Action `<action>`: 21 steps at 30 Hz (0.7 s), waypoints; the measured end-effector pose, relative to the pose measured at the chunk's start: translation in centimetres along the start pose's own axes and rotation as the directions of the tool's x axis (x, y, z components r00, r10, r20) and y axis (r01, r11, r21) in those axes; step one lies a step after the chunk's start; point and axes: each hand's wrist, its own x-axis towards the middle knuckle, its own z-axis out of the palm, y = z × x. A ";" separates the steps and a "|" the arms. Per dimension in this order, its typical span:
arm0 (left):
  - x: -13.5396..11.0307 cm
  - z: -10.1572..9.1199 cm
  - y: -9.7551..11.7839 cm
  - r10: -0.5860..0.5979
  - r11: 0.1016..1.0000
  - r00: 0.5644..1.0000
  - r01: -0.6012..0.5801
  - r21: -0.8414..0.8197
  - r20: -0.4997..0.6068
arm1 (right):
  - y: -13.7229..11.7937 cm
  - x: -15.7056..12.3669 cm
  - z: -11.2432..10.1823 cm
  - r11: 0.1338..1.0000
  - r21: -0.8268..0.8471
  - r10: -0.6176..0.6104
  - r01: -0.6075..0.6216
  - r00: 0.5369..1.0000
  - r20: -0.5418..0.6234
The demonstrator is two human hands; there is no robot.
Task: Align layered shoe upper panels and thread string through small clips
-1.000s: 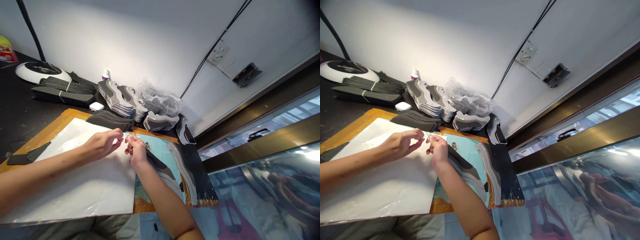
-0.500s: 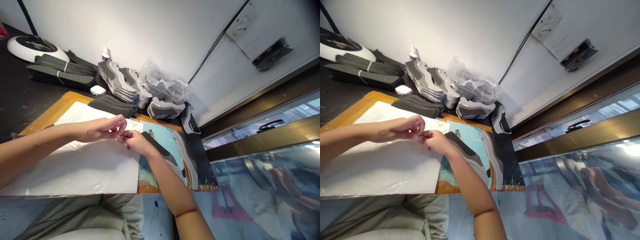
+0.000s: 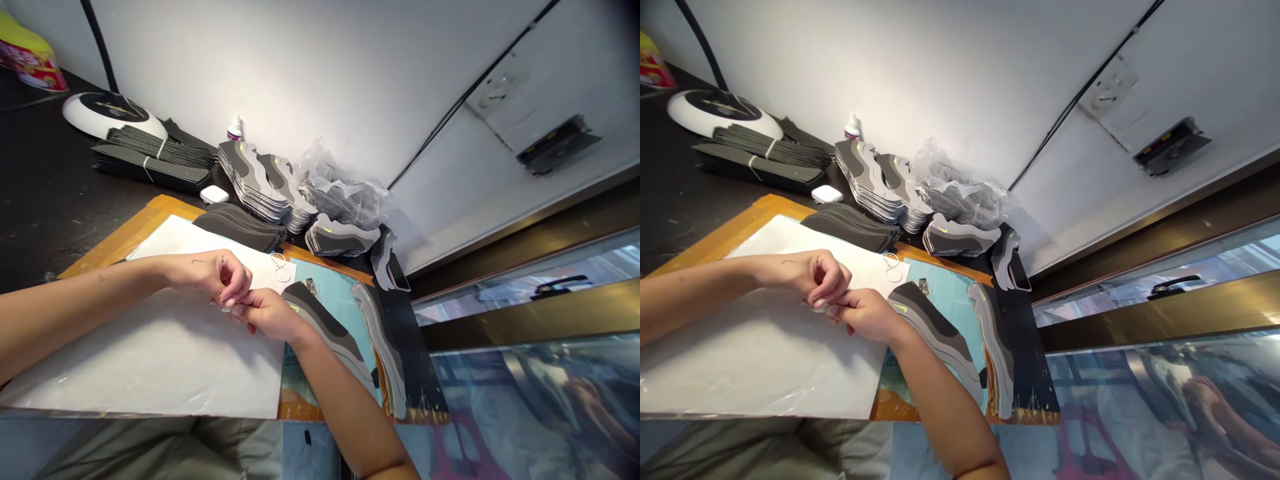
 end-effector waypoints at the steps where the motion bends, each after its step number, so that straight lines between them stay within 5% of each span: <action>1: 0.1 0.0 -0.1 0.026 1.000 0.999 -0.026 0.015 -0.021 | -0.1 -0.1 0.1 1.000 -0.027 -0.001 0.000 1.000 -0.030; 3: 0.6 0.1 -0.4 0.117 0.990 0.985 -0.107 0.088 -0.124 | -0.6 -0.5 0.8 0.996 -0.085 -0.019 0.015 0.999 -0.042; 8: 1.8 0.3 -1.1 0.331 0.935 0.858 -0.244 0.257 -0.392 | -2.7 -1.9 4.0 0.985 -0.042 -0.149 0.167 0.949 0.276; 11: 1.8 0.7 -1.4 0.250 0.968 0.850 -0.202 0.152 -0.463 | -3.0 -1.8 3.4 0.983 0.086 -0.165 0.164 0.986 0.013; 14: 1.6 1.1 -1.7 0.184 0.982 0.847 -0.140 0.125 -0.499 | -2.4 -1.2 1.1 0.949 0.156 -0.213 0.273 0.924 -0.318; 21: 1.4 1.1 -1.2 0.132 0.987 0.829 -0.060 0.149 -0.543 | -1.4 -0.6 -0.1 0.952 -0.012 -0.273 0.306 0.832 -0.483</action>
